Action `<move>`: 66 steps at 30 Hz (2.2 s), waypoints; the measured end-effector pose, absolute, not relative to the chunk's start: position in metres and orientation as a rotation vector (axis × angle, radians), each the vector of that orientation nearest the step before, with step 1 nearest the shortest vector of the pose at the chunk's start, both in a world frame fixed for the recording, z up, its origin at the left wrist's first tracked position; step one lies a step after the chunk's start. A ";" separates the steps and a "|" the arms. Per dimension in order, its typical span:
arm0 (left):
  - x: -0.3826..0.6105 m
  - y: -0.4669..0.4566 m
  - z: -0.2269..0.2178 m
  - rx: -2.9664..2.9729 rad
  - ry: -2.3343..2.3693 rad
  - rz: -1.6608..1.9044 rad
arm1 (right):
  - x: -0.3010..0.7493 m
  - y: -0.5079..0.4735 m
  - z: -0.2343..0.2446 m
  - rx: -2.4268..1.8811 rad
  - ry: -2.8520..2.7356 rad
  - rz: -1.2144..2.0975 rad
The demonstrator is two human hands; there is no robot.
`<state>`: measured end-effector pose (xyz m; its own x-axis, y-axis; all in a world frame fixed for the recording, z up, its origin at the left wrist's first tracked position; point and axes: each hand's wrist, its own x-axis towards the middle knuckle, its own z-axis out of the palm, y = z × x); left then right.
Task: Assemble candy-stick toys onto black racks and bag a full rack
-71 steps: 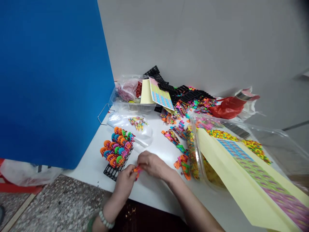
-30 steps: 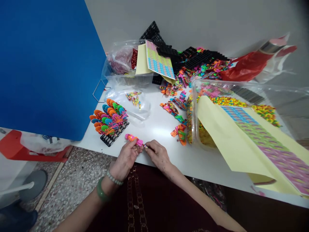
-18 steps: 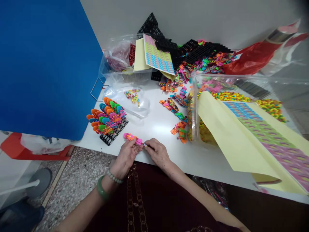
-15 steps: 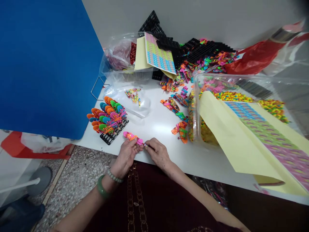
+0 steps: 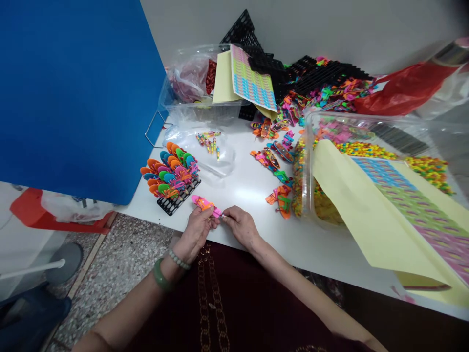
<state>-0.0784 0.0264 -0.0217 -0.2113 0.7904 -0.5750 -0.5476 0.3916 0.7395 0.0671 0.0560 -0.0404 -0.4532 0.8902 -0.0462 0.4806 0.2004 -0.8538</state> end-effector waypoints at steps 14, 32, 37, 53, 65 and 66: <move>-0.159 -0.016 0.000 0.720 2.060 0.898 | 0.087 0.058 -0.034 -1.325 -2.132 1.074; -0.134 -0.006 -0.037 1.464 2.568 0.608 | 0.053 0.052 -0.016 -1.091 -1.597 1.409; -0.134 -0.009 -0.037 1.462 2.524 0.632 | 0.009 0.052 -0.013 -0.935 -1.800 1.236; -0.121 -0.015 -0.039 1.344 2.573 0.626 | -0.030 0.067 -0.060 -1.030 -2.282 0.732; -0.124 -0.016 -0.048 1.428 2.609 0.621 | -0.037 0.065 -0.058 -1.013 -2.458 0.602; -0.125 -0.016 -0.048 1.433 2.607 0.627 | -0.037 0.066 -0.056 -1.044 -2.482 0.604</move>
